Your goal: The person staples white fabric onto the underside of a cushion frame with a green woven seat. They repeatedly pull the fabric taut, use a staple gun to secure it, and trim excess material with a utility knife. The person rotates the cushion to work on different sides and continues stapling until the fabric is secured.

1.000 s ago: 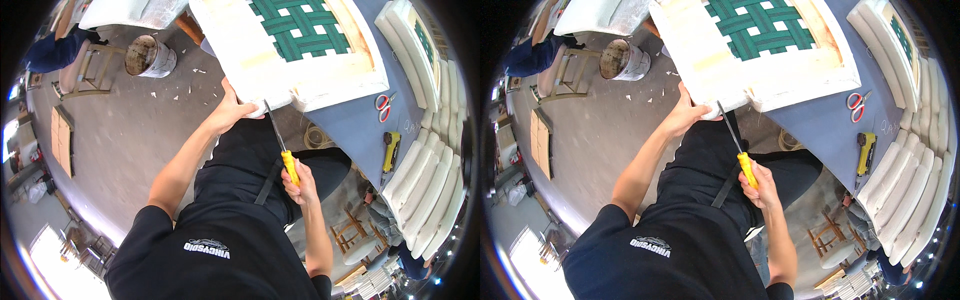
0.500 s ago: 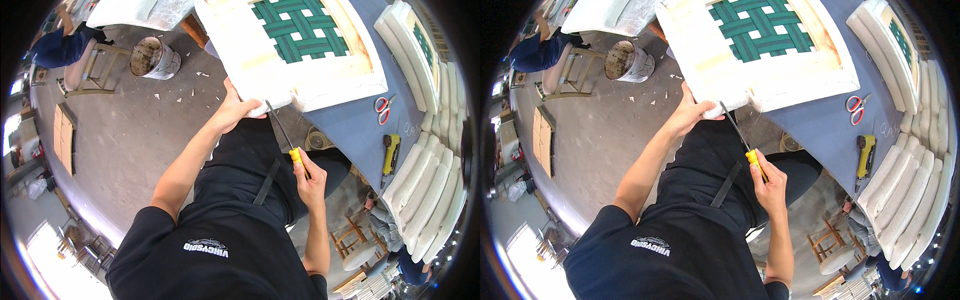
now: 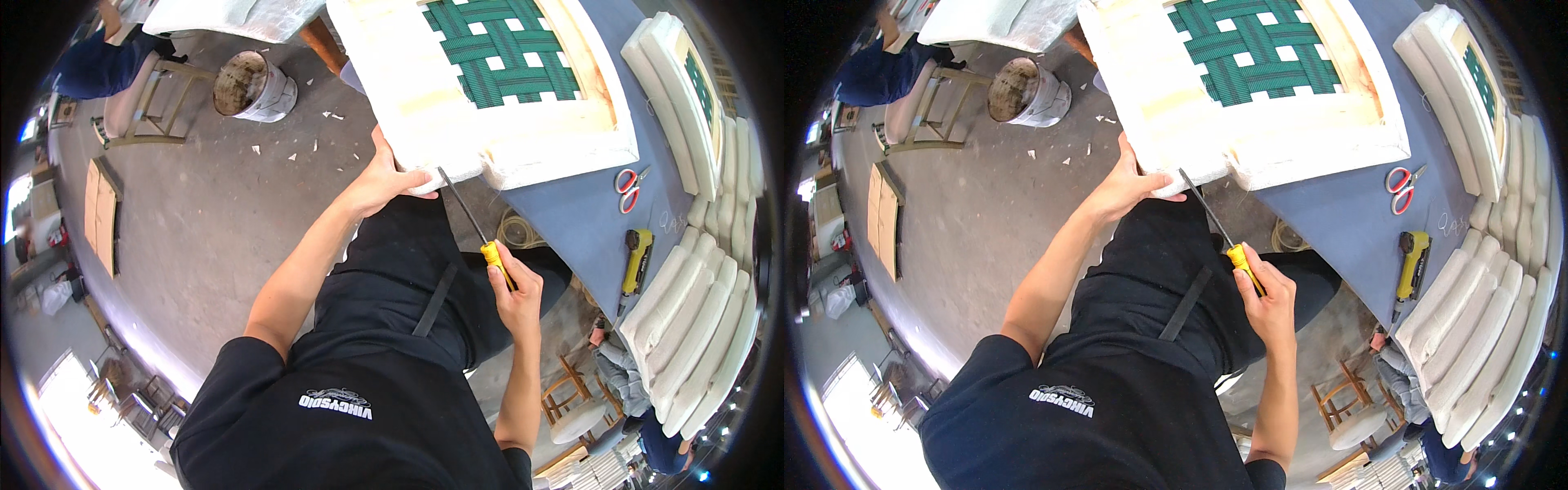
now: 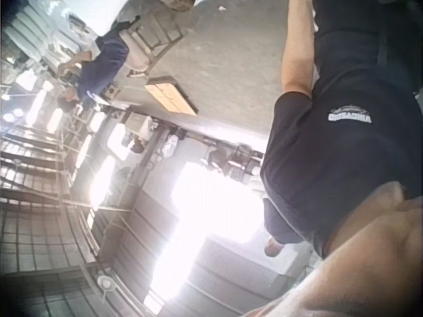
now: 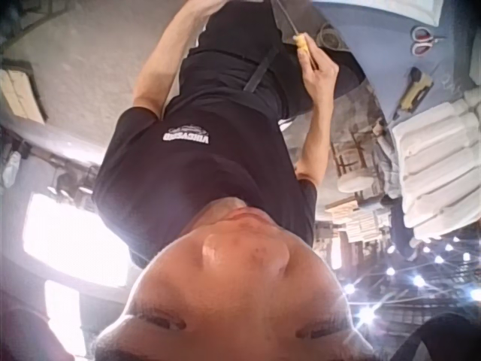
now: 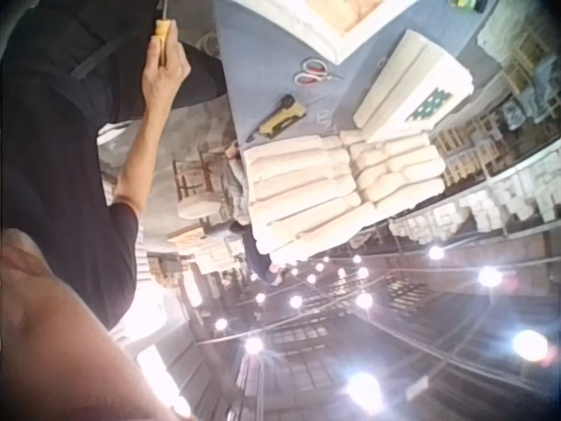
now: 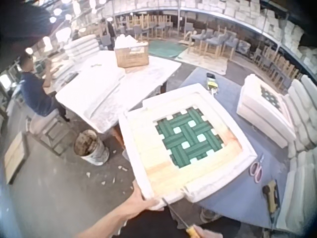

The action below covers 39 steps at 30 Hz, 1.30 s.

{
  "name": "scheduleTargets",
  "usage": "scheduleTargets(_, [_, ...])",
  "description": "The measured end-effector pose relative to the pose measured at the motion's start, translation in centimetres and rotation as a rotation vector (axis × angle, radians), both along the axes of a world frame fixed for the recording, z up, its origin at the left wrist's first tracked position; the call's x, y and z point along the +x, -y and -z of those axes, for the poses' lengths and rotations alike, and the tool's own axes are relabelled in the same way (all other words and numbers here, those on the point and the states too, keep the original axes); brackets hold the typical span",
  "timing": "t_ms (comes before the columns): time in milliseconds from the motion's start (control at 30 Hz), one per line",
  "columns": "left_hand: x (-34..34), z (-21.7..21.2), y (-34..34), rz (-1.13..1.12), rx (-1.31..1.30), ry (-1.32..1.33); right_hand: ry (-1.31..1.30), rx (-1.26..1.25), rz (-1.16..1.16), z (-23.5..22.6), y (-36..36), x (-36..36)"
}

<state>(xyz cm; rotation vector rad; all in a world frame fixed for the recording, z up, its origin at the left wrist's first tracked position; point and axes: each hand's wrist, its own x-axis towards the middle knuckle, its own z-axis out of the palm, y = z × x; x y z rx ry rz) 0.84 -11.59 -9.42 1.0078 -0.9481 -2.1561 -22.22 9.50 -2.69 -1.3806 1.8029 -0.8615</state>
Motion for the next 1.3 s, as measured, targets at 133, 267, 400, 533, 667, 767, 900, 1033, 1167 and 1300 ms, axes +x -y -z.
scheduleTargets(133, [0.5,0.1,0.0,0.013,0.012,0.023,-0.102,-0.023,-0.035,-1.1,0.5,0.2])
scheduleTargets(267, [0.3,-0.2,0.0,0.020,0.015,0.071,0.577,0.393,0.235,0.1,-1.0,1.1])
scheduleTargets(400, [-0.2,-0.5,0.1,0.028,0.043,-0.010,1.996,0.565,0.430,5.3,-3.1,2.6])
scheduleTargets(533, [-0.2,-0.8,-0.3,-0.040,0.038,0.044,1.531,0.402,0.352,4.6,-3.0,5.0])
scheduleTargets(667, [-0.8,-1.1,-0.5,-0.078,0.022,0.060,0.950,0.240,0.329,3.4,-2.8,5.7])
scheduleTargets(767, [-0.8,-1.0,-0.4,-0.068,0.012,0.068,0.819,0.211,0.329,2.4,-2.4,5.9])
scheduleTargets(900, [-0.9,-0.6,-0.4,-0.066,-0.003,0.062,1.271,0.281,0.397,2.3,-2.9,6.0])
scheduleTargets(1033, [-0.6,-0.3,-0.4,-0.051,-0.004,0.047,0.065,-0.012,0.273,2.1,-2.6,7.4])
scheduleTargets(1167, [-0.5,-0.6,-0.6,-0.056,0.009,0.034,0.175,0.069,0.307,2.0,-3.1,7.9])
scheduleTargets(1300, [-0.6,-0.9,-0.5,-0.059,0.019,0.041,2.007,0.429,0.373,5.5,-3.2,5.5])
